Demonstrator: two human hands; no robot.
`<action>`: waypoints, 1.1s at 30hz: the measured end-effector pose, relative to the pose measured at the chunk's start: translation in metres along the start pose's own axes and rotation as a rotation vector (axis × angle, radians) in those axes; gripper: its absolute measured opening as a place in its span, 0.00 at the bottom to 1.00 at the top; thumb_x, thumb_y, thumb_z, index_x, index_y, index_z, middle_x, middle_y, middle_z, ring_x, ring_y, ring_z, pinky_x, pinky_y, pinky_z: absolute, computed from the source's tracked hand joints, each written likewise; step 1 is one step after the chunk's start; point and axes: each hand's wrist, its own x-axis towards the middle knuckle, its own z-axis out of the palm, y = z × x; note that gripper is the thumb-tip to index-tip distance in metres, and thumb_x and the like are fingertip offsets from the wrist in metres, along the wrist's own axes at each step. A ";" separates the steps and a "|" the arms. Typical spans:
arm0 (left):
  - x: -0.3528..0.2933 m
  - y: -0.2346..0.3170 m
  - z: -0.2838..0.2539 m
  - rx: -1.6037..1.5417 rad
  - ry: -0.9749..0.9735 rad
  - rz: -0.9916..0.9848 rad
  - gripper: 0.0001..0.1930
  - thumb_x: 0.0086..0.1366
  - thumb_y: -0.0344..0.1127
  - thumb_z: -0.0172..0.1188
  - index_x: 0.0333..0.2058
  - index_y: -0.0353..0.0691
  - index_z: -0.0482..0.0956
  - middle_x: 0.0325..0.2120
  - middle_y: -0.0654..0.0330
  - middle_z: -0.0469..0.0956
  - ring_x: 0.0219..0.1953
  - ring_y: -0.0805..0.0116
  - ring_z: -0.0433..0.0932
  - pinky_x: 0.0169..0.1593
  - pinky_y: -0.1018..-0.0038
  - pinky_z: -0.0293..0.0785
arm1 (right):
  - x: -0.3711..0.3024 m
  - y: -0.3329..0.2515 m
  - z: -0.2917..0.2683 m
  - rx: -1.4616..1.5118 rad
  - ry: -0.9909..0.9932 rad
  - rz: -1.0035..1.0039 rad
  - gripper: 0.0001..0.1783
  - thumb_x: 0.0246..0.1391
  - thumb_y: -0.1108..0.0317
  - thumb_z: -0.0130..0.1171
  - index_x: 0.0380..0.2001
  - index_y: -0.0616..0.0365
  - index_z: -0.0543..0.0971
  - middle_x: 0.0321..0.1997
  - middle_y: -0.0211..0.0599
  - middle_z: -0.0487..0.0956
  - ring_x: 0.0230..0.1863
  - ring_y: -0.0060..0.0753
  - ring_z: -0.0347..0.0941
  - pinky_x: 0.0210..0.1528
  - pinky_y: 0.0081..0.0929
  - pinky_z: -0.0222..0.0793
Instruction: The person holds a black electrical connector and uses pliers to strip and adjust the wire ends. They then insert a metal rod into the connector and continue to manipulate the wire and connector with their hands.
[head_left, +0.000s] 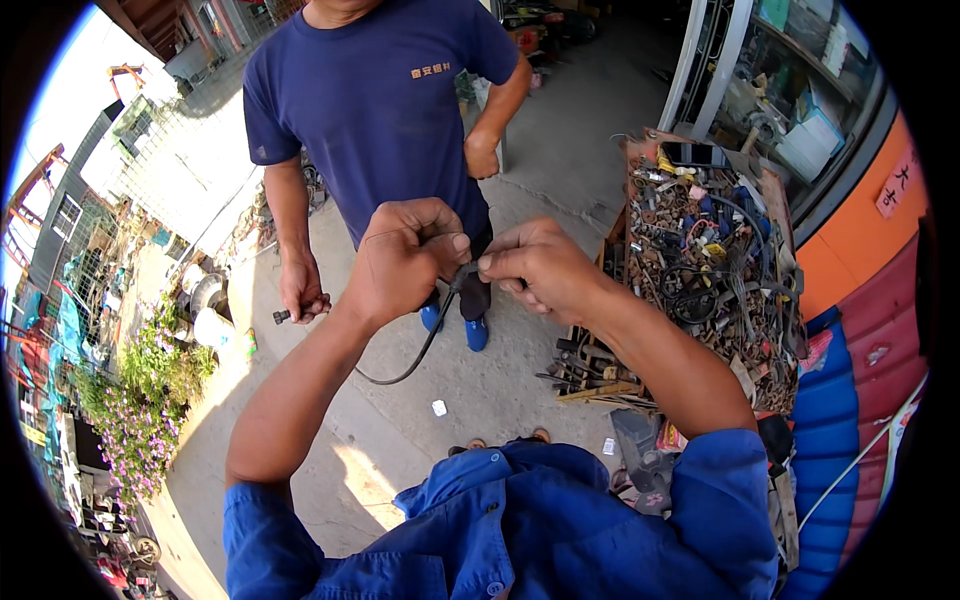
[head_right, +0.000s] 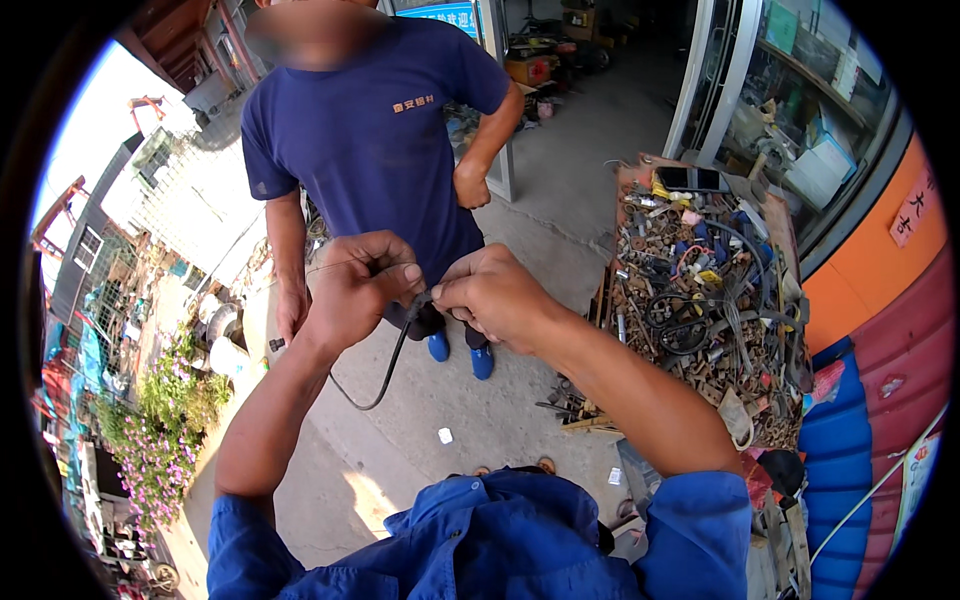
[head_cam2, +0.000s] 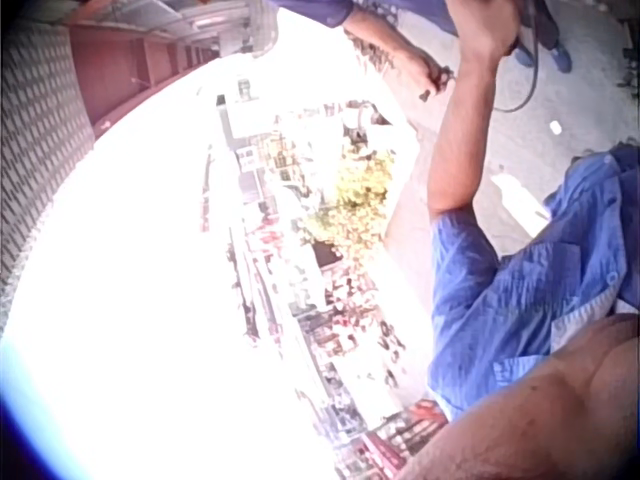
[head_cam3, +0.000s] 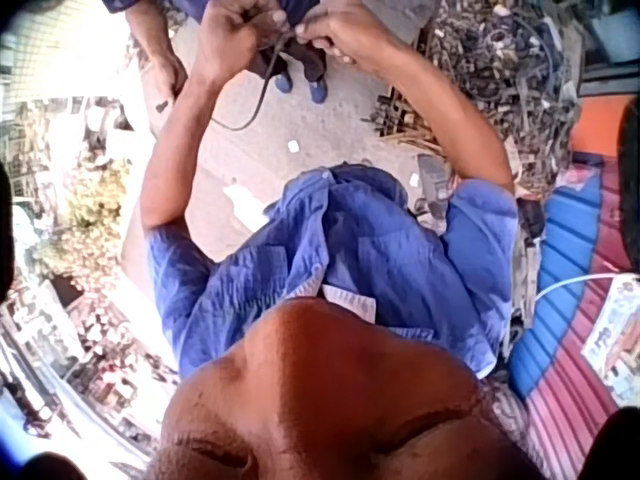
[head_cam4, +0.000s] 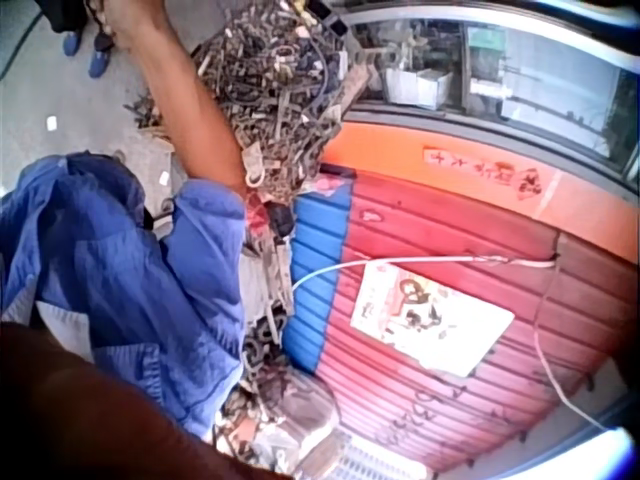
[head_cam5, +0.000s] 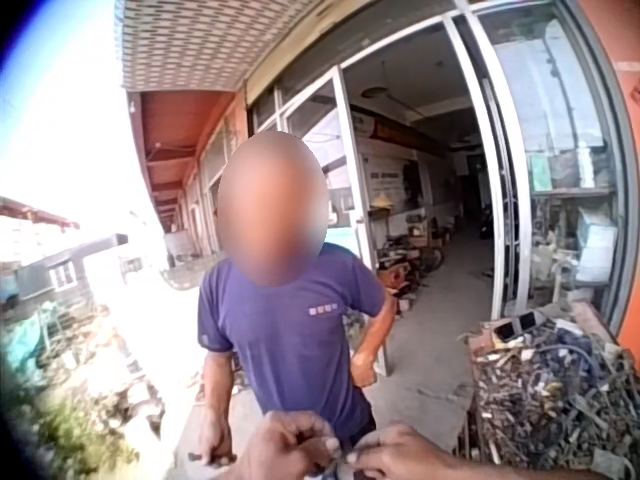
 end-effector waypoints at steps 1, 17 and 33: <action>0.001 0.000 0.000 -0.023 -0.003 -0.015 0.06 0.62 0.22 0.60 0.25 0.32 0.77 0.20 0.62 0.78 0.22 0.79 0.75 0.26 0.79 0.69 | 0.000 -0.001 0.000 -0.010 -0.007 -0.020 0.10 0.57 0.71 0.60 0.30 0.71 0.79 0.14 0.27 0.66 0.10 0.16 0.57 0.10 0.20 0.46; 0.008 -0.022 0.000 -0.551 -0.100 -0.434 0.03 0.63 0.22 0.62 0.29 0.33 0.79 0.23 0.56 0.81 0.22 0.68 0.82 0.26 0.70 0.84 | 0.000 0.014 -0.012 -0.275 -0.039 -0.399 0.11 0.56 0.68 0.60 0.30 0.68 0.83 0.17 0.30 0.74 0.20 0.18 0.68 0.23 0.24 0.62; -0.016 -0.042 0.023 -0.872 -0.318 -0.632 0.05 0.70 0.31 0.57 0.35 0.37 0.76 0.27 0.55 0.79 0.28 0.63 0.81 0.33 0.70 0.79 | 0.003 0.003 -0.038 -0.496 -0.329 -0.332 0.12 0.54 0.67 0.63 0.31 0.69 0.83 0.20 0.31 0.76 0.24 0.21 0.71 0.29 0.25 0.65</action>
